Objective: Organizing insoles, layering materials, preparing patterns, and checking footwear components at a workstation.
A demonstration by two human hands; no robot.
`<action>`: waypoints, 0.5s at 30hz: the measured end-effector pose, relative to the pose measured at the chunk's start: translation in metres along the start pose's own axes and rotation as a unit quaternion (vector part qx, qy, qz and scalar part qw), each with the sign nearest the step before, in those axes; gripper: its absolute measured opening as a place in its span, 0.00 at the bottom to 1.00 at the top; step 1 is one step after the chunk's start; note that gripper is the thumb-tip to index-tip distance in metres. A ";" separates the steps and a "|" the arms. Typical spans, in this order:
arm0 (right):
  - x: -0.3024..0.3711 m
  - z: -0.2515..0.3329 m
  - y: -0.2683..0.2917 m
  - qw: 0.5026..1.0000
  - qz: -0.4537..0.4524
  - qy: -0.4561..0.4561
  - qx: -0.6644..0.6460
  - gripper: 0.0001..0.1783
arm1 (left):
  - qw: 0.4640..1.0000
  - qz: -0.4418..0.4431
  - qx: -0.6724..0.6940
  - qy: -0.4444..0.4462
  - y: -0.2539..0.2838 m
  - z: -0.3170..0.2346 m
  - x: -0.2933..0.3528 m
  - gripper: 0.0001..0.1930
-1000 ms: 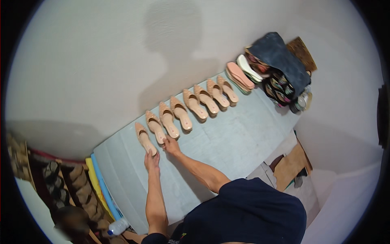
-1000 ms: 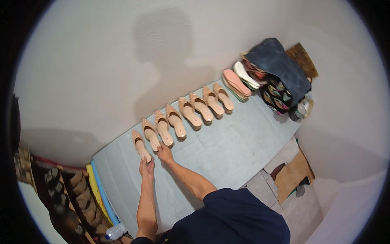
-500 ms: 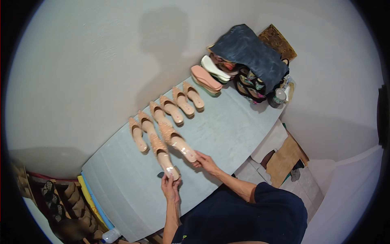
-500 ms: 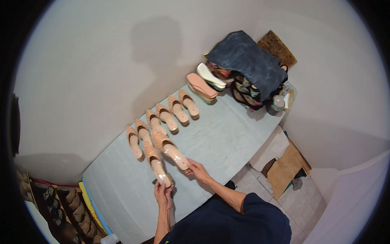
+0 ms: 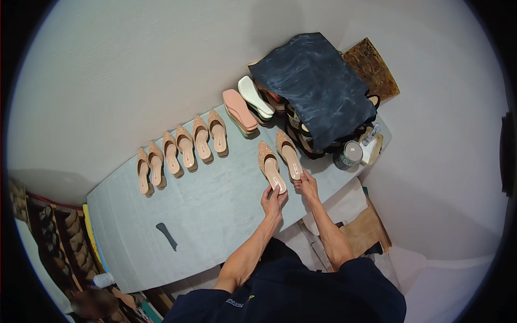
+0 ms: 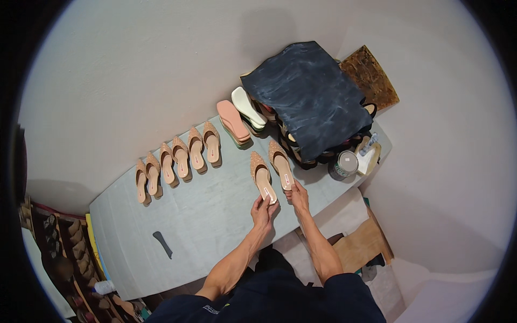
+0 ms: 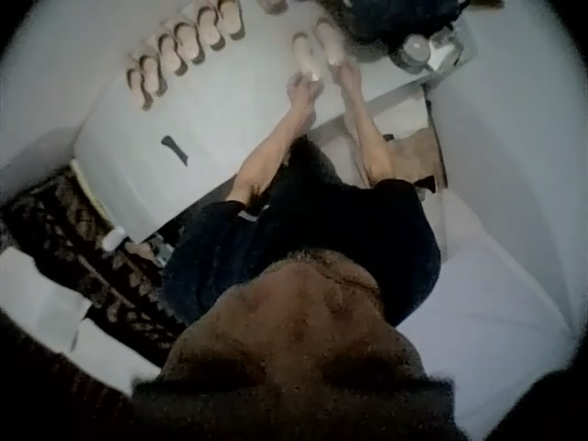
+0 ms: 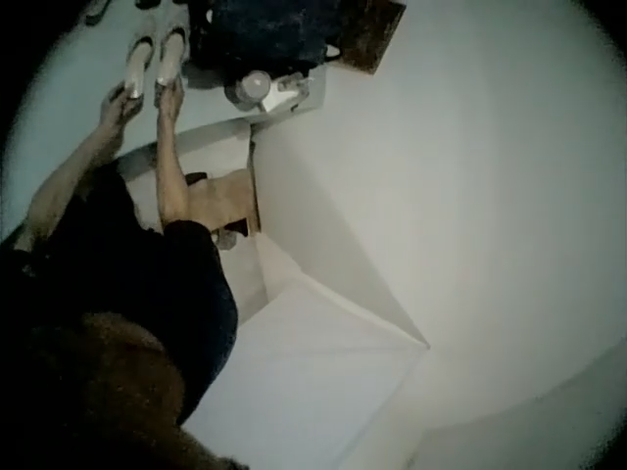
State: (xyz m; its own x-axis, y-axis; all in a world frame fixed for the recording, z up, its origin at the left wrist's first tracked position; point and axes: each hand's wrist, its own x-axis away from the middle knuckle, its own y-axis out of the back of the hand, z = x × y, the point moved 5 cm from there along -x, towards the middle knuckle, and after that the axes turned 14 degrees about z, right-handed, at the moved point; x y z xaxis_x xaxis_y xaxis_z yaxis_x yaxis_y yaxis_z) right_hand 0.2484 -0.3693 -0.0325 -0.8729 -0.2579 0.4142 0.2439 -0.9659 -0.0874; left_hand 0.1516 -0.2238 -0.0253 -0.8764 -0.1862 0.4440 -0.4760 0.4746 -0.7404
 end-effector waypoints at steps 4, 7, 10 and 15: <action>-0.030 0.007 0.007 0.999 0.027 -0.015 0.023 0.23 | 0.998 -0.050 0.022 -0.035 -0.016 0.014 -0.038 0.26; -0.049 0.011 0.000 0.998 0.043 -0.032 0.037 0.23 | 0.994 -0.090 0.016 -0.067 -0.010 0.014 -0.054 0.24; -0.068 -0.003 0.026 0.997 0.037 -0.055 0.036 0.22 | 0.994 -0.087 0.004 -0.066 -0.012 0.030 -0.073 0.25; -0.029 -0.003 0.017 0.995 -0.080 -0.015 0.049 0.21 | 0.996 -0.090 -0.024 -0.006 -0.005 -0.003 -0.040 0.30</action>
State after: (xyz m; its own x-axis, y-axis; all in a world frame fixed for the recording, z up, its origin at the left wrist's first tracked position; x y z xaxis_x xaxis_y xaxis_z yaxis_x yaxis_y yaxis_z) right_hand 0.2771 -0.3777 -0.0484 -0.8912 -0.0994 0.4426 0.1452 -0.9869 0.0706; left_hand 0.1890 -0.2166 -0.0378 -0.7781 -0.2823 0.5612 -0.6218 0.4728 -0.6243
